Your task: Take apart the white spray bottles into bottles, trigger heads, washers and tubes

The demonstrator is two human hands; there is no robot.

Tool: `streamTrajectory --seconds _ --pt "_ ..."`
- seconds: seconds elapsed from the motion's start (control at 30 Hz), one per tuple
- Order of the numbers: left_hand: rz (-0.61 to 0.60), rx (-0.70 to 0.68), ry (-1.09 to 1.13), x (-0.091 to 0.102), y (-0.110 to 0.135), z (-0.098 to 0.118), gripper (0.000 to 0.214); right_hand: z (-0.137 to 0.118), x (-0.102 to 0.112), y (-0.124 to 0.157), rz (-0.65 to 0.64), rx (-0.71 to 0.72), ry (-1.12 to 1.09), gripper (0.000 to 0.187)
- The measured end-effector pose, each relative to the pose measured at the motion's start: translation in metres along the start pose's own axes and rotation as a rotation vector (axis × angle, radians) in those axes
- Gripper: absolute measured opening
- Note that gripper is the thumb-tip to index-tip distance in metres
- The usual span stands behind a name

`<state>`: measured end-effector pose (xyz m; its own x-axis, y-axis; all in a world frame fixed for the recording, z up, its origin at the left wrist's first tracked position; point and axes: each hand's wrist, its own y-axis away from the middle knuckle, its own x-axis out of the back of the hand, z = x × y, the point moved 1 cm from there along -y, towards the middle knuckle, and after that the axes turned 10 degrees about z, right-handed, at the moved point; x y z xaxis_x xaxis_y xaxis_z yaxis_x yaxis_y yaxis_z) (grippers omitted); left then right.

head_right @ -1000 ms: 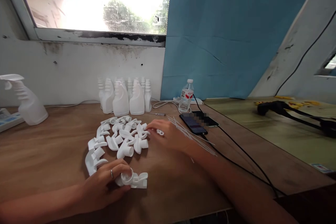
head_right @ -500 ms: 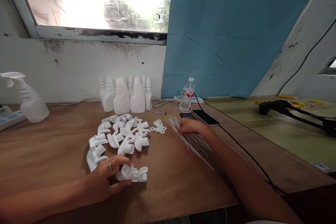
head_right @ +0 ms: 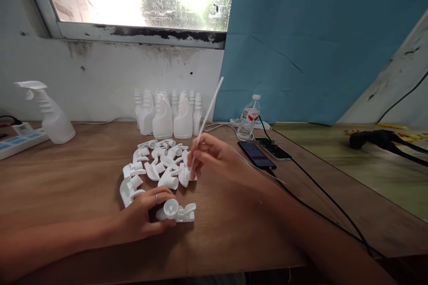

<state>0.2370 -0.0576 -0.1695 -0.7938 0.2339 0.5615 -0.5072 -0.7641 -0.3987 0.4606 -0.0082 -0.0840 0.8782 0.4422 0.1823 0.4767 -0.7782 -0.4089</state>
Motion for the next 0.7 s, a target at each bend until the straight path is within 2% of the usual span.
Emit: streamTrajectory --seconds 0.1,0.2,0.53,0.7 --pt "0.000 -0.005 0.008 0.000 0.000 0.000 0.022 0.005 -0.031 0.006 -0.064 0.046 -0.066 0.008" --pt "-0.002 -0.001 0.009 -0.001 0.000 -0.001 0.026 0.014 -0.043 0.011 -0.132 0.036 -0.009 0.012" --pt "-0.005 0.001 0.012 -0.001 0.000 -0.003 0.031 0.022 -0.038 0.021 -0.207 0.060 0.082 0.012" --pt "-0.010 -0.002 0.005 -0.001 0.000 -0.004 0.031 0.019 -0.037 0.025 -0.256 0.174 0.179 0.011"
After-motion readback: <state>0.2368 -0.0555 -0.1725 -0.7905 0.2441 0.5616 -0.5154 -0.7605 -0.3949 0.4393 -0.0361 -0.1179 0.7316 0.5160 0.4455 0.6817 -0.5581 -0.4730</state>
